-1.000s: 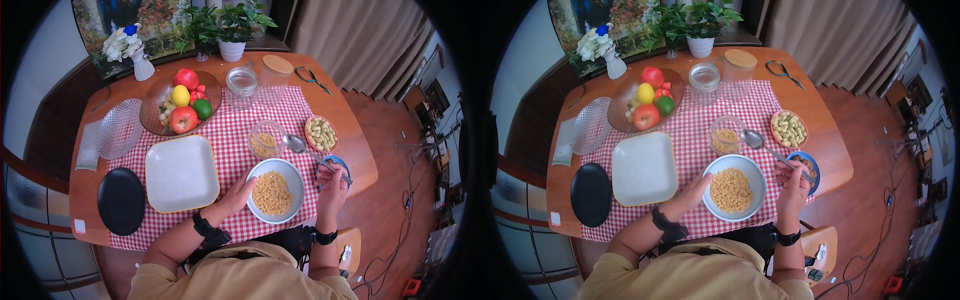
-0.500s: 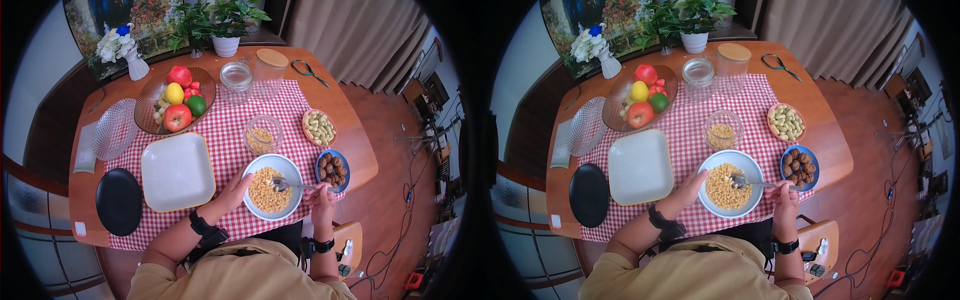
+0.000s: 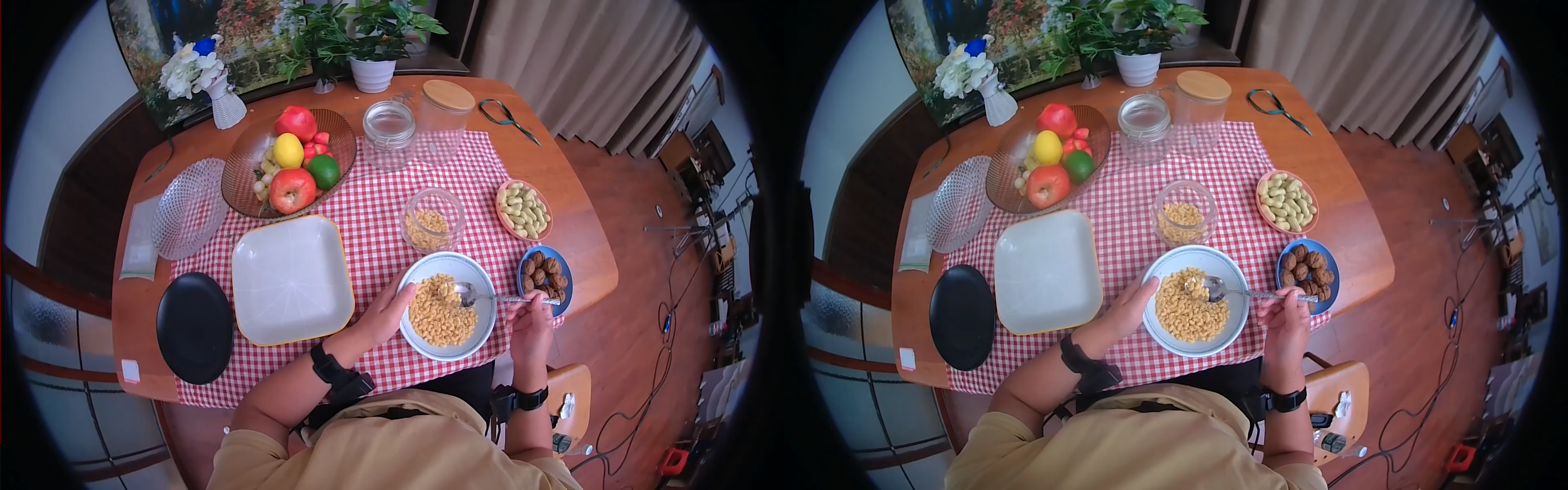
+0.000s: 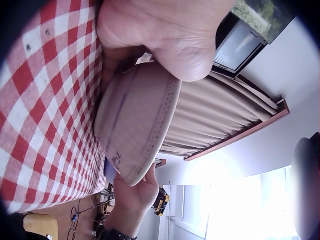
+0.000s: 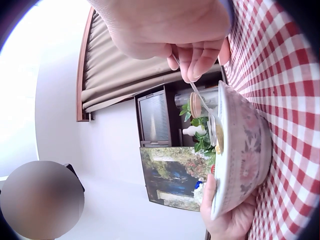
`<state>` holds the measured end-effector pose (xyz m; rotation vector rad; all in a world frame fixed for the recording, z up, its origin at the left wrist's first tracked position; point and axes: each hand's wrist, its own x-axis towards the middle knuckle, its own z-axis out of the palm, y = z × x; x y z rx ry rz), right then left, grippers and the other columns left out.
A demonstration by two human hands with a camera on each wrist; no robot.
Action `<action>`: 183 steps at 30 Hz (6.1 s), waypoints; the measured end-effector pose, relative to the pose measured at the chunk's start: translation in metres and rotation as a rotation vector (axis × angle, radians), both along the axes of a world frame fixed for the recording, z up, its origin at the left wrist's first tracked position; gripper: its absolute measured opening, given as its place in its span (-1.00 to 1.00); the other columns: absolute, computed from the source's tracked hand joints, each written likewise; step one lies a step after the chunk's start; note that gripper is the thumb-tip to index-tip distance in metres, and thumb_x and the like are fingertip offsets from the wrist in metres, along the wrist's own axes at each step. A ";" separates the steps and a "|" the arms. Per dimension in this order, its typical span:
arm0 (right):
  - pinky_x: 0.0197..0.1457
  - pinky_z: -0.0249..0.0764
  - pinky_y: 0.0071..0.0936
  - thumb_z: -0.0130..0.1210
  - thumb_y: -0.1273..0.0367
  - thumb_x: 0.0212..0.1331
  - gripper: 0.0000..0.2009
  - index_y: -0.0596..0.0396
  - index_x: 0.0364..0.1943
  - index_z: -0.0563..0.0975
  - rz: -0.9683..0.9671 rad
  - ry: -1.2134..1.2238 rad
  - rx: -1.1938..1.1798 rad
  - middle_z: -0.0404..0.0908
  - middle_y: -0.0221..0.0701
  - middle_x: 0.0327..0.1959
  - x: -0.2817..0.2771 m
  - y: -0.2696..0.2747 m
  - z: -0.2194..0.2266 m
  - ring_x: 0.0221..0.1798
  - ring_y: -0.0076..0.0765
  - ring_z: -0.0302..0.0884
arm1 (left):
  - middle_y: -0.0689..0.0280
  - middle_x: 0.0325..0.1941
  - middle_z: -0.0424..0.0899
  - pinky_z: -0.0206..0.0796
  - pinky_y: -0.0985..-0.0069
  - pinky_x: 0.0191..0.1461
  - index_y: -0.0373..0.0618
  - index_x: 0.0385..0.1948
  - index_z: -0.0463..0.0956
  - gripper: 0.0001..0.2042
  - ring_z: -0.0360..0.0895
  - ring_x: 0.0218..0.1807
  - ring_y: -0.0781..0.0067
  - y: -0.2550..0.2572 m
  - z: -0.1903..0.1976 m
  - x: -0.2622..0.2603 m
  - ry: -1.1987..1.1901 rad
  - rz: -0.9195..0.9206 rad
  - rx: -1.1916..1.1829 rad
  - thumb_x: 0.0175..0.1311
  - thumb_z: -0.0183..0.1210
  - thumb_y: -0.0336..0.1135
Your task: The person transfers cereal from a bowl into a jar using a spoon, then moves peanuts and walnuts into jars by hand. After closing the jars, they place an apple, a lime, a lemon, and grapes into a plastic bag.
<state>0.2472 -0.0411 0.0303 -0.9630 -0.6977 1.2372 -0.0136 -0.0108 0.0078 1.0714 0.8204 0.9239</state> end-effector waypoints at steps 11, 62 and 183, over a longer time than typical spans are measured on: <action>-0.35 0.49 -0.60 -0.19 0.22 0.40 -0.72 0.15 -0.10 0.41 -0.004 -0.137 0.234 0.61 -0.26 -0.25 -0.030 0.042 0.036 -0.32 -0.52 0.53 | 0.09 0.21 0.33 0.10 0.45 0.30 -0.24 0.28 0.08 -0.52 0.28 0.24 0.39 0.001 -0.005 0.001 -0.010 -0.008 -0.002 0.46 -0.29 -0.11; -0.30 0.47 -0.60 -0.14 0.27 0.38 -0.73 0.19 -0.07 0.45 0.002 -0.285 0.295 0.60 -0.23 -0.14 -0.030 0.039 0.040 -0.22 -0.50 0.52 | 0.10 0.22 0.33 0.08 0.45 0.31 -0.24 0.28 0.07 -0.52 0.26 0.25 0.38 0.001 -0.004 0.000 -0.017 -0.008 -0.012 0.46 -0.27 -0.12; -0.36 0.45 -0.61 -0.15 0.27 0.38 -0.77 0.14 -0.15 0.45 0.123 -0.128 0.024 0.63 -0.25 -0.27 -0.004 -0.028 -0.015 -0.31 -0.50 0.54 | 0.11 0.22 0.32 0.09 0.46 0.30 -0.25 0.28 0.08 -0.52 0.27 0.23 0.41 -0.001 0.002 0.000 -0.029 0.002 -0.007 0.46 -0.27 -0.12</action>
